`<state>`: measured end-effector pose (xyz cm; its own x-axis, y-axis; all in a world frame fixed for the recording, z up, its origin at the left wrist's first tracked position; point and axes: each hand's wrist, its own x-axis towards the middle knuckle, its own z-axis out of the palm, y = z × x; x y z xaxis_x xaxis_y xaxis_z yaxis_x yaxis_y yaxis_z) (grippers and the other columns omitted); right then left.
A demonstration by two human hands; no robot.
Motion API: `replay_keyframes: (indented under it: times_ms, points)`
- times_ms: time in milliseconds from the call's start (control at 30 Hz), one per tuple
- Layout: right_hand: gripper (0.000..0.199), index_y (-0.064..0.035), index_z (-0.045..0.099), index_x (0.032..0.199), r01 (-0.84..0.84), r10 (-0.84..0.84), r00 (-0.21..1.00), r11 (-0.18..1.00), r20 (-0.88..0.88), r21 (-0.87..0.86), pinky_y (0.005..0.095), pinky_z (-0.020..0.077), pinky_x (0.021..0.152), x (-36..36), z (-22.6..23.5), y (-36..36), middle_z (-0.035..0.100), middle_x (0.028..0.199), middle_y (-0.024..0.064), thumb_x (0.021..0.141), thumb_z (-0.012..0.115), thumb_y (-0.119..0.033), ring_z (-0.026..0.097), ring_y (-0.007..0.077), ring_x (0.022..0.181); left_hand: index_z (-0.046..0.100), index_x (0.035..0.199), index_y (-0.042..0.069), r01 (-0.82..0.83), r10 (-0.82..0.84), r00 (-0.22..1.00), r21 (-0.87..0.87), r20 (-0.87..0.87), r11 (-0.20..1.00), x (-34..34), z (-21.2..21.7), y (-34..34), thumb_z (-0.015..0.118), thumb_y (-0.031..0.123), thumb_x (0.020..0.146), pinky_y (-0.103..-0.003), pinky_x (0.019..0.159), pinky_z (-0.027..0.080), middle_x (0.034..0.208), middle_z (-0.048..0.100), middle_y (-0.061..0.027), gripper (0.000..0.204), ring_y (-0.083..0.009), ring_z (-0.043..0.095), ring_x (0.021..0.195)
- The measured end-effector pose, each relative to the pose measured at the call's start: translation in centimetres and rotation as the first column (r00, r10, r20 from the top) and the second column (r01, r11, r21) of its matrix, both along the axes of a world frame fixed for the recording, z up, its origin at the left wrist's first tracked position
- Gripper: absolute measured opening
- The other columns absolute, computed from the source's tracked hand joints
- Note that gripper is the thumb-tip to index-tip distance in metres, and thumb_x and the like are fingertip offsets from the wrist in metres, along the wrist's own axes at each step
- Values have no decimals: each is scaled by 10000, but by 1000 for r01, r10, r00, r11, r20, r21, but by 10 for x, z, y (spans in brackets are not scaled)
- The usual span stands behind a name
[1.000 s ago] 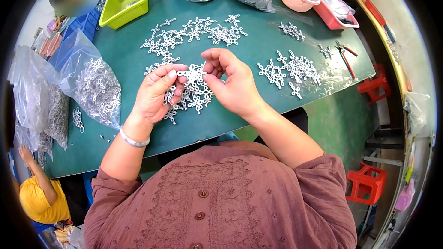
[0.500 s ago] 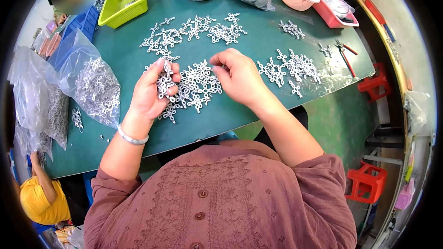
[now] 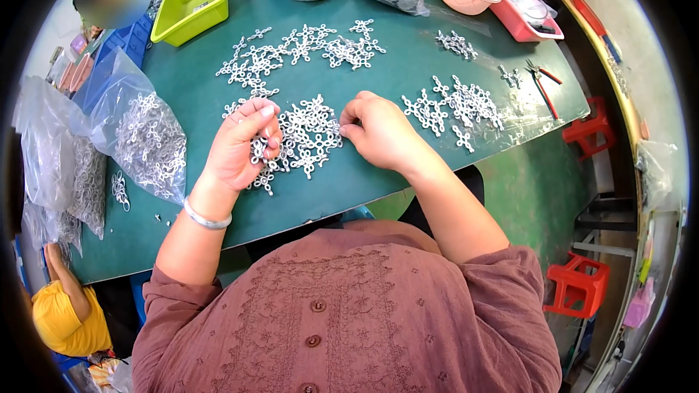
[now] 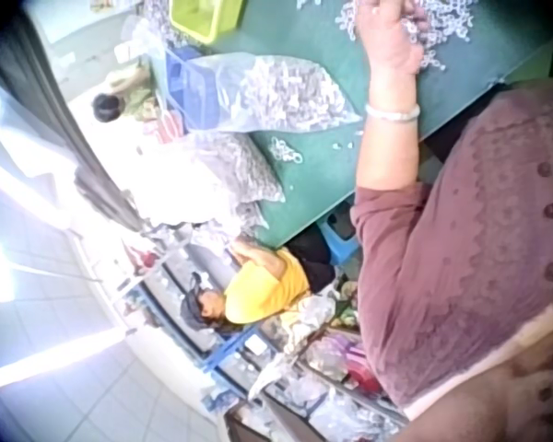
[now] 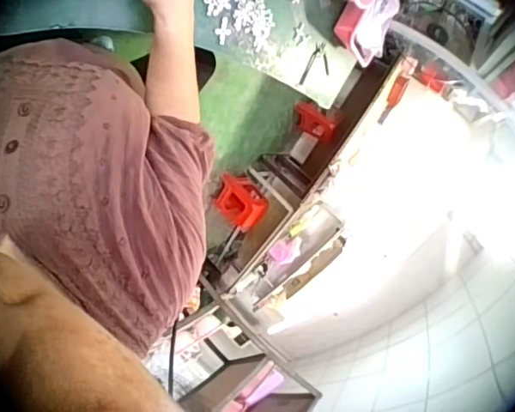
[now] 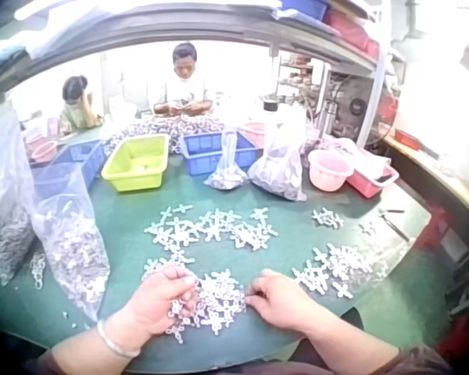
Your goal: The person repeatedly picks up small silver metal links from a green table and interlocks them by hand to form short chains. The person handles the links one at a time, occasionally placing completed chains back on the table. No tools are used.
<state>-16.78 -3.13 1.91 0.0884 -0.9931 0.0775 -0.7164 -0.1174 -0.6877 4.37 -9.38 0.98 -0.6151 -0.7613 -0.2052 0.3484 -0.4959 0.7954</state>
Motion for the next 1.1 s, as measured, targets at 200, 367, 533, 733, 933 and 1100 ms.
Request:
replay_keyframes:
  times_ms: [200, 367, 533, 733, 933, 1100]
  points:
    - [81, 2, 584, 780, -137, 134, 949, 990, 287, -9, 313, 437, 645, 12, 9, 0, 559, 778, 124, 745, 582, -71, 555, 240, 710, 566, 974, 25, 96, -61, 977, -167, 206, 981, -5, 5, 11, 609, 156, 808, -169, 434, 371, 667, 521, 19, 216, -47, 489, 530]
    - [100, 12, 572, 777, -235, 114, 865, 952, 489, 194, 277, 424, 607, 26, 11, -3, 559, 756, 74, 778, 569, -88, 519, 130, 671, 595, 904, 47, 88, -18, 958, -232, 286, 969, -6, 6, 14, 610, 163, 809, -157, 453, 390, 700, 552, 16, 150, -39, 501, 544]
    - [169, 6, 584, 886, -241, -78, 664, 919, 743, 313, 208, 426, 576, 33, 6, 2, 583, 774, 29, 857, 505, -141, 506, 78, 643, 568, 869, 65, -29, 50, 981, -114, 186, 993, -4, 5, 11, 596, 160, 820, -175, 433, 386, 626, 521, 14, 111, -68, 498, 512]
    - [216, 8, 593, 923, -378, -131, 530, 848, 838, 372, 184, 435, 550, 34, 1, 6, 602, 781, 42, 874, 503, -182, 530, 73, 631, 562, 878, 62, -60, 74, 990, -118, 118, 991, -4, 6, 10, 569, 165, 841, -186, 456, 375, 622, 515, 13, 110, -71, 492, 546]
    - [221, 28, 571, 973, -433, -184, 446, 812, 876, 391, 203, 449, 570, 28, 1, 6, 609, 808, 79, 883, 486, -156, 569, 108, 656, 565, 898, 49, -38, 50, 996, -156, 77, 987, -3, 5, 9, 562, 159, 845, -198, 476, 374, 635, 517, 6, 123, -77, 491, 580]
    - [214, 11, 584, 937, -443, -247, 362, 803, 899, 399, 200, 439, 544, 28, 2, 8, 600, 774, 56, 871, 503, -176, 551, 96, 624, 567, 896, 46, -35, 49, 994, -142, 94, 989, -3, 6, 9, 553, 155, 848, -195, 475, 363, 632, 509, 10, 120, -74, 484, 584]
